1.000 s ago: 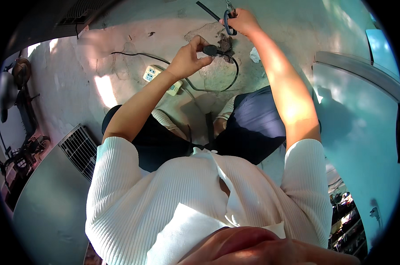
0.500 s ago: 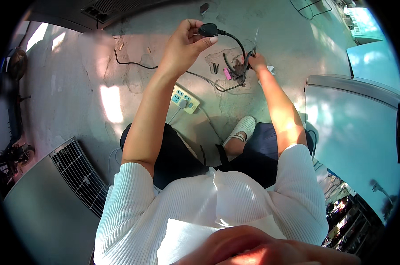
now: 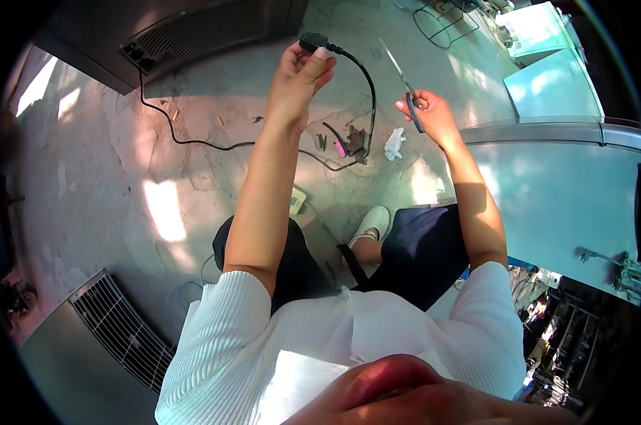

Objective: The person works on the back of a refrigerator by removing a component, cutting a wire with scissors, and applying yellow tape to the connection.

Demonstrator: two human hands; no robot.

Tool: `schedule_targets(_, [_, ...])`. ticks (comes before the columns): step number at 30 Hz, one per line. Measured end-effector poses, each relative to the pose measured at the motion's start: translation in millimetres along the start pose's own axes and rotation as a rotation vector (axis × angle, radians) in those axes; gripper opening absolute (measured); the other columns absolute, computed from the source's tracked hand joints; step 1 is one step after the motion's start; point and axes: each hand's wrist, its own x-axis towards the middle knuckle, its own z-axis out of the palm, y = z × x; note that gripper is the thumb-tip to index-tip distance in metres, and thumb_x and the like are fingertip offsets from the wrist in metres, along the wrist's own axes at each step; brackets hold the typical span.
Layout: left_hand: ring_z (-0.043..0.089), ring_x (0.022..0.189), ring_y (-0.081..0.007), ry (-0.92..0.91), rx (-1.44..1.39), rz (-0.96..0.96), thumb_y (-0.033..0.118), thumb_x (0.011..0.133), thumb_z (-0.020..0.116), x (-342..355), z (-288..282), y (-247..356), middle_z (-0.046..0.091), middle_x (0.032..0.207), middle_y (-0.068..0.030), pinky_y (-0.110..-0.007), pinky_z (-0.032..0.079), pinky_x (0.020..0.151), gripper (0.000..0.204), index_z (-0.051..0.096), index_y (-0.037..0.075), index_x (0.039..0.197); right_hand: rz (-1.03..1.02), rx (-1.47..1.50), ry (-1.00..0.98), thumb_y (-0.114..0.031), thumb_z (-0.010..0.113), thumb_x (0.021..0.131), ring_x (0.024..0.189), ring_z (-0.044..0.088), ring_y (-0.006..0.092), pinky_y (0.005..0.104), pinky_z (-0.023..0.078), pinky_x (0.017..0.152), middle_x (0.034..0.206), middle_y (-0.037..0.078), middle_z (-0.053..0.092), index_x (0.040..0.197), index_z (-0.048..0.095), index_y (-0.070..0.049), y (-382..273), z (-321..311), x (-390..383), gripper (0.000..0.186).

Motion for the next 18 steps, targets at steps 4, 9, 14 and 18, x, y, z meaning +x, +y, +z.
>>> schedule_targets(4, [0.061, 0.101, -0.0192, 0.003, -0.113, -0.012, 0.02, 0.09, 0.062, -5.0, 0.7, 3.4, 0.056, 0.11, -0.006, -0.028, 0.053, 0.084, 0.034, 0.046, 0.006, 0.117, -0.125, 0.703, 0.09, -0.039, 0.062, 0.089, 0.084, 0.06, 0.0084, 0.0204, 0.045, 0.069, 0.099, 0.008, 0.064, 0.113, 0.055, 0.001, -28.0, -5.9, -24.4, 0.048])
schedule_targets(9, [0.062, 0.098, -0.0188, -0.025, -0.083, -0.008, 0.02, 0.089, 0.063, -13.0, 6.7, 6.5, 0.057, 0.11, -0.0073, -0.027, 0.054, 0.082, 0.038, 0.044, 0.007, 0.119, 0.036, 0.554, -0.006, -0.04, 0.063, 0.088, 0.087, 0.061, 0.0129, 0.0252, 0.047, 0.077, 0.103, 0.012, 0.064, 0.108, 0.054, -0.001, -30.4, 1.0, -42.8, 0.044])
schedule_targets(14, [0.062, 0.096, -0.0172, -0.005, 0.016, -0.007, 0.022, 0.088, 0.066, -21.4, 6.6, 8.2, 0.06, 0.107, -0.0066, -0.027, 0.053, 0.081, 0.042, 0.044, 0.007, 0.12, -0.123, 0.366, 0.039, -0.023, 0.071, 0.083, 0.084, 0.059, 0.011, 0.0231, 0.044, 0.074, 0.098, 0.009, 0.066, 0.099, 0.055, -0.007, -23.7, 28.4, -34.7, 0.028])
schedule_targets(18, [0.062, 0.093, -0.0151, -0.001, 0.083, -0.03, 0.025, 0.086, 0.068, -32.9, 11.0, 9.6, 0.062, 0.106, -0.0061, -0.026, 0.05, 0.079, 0.047, 0.044, 0.007, 0.123, -0.158, 0.395, 0.043, -0.021, 0.072, 0.083, 0.082, 0.058, 0.0095, 0.022, 0.044, 0.073, 0.098, 0.007, 0.065, 0.102, 0.055, -0.004, -16.5, 51.9, -25.8, 0.03])
